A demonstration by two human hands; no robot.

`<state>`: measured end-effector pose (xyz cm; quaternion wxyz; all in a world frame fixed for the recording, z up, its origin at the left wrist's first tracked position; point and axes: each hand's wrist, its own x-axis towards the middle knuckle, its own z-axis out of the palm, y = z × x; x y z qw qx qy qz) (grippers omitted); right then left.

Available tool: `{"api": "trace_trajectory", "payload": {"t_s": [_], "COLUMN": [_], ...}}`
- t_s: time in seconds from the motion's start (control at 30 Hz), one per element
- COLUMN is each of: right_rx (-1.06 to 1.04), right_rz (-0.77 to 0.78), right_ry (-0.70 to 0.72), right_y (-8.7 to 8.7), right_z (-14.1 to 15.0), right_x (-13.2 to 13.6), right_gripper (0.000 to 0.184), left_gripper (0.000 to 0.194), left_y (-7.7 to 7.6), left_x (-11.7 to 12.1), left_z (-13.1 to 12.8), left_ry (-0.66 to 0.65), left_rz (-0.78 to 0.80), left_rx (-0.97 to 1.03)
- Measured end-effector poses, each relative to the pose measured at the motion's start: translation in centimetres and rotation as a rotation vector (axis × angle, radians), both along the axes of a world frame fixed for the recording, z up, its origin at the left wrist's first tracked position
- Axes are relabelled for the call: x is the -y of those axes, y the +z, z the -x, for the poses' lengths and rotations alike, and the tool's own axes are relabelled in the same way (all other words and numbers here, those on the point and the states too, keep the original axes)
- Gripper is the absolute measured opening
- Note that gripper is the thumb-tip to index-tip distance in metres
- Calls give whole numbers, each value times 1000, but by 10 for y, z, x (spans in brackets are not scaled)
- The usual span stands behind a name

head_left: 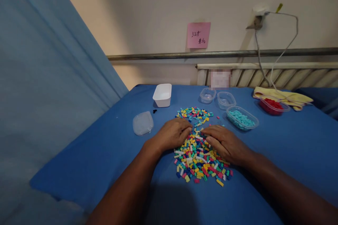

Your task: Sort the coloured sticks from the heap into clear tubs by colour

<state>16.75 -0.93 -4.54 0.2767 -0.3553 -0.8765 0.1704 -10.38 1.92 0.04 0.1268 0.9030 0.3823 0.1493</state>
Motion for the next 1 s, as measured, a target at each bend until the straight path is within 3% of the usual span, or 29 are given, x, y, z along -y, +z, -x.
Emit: {"api": "trace_trajectory", "payload": {"t_s": [0.13,0.27,0.4,0.63,0.77,0.87,1.0], "right_rx": [-7,12,-58,-203,-224,-252,-303], "right_rz": [2,47,25,-50,-28,-20,-21], "right_ry": [7,95,96,41,44,-6,-68], "right_y": [1,2,2,-2,-4,-5,-3], "right_z": [2,4,2,-20,-28,-28,-27], "right_x": [2,9,18,28,26,20,16], "right_gripper": [45,41,36,26,25,28,33], "left_gripper": [32,28,22,12,22,30,26], "left_y": [-4,-13,-8,8,13,15,14], "left_x": [-5,-16,-22,-15,-21,-33,-46], "left_z": [1,-4,-7,-4,-4,-16,-37], "left_ry": [114,-4,-41,115,240,117,-53], "left_rz": [-82,-74,-93,-31,41,15,-6], "left_rx": [28,-64,-158,-175,-71,-54,-206]}}
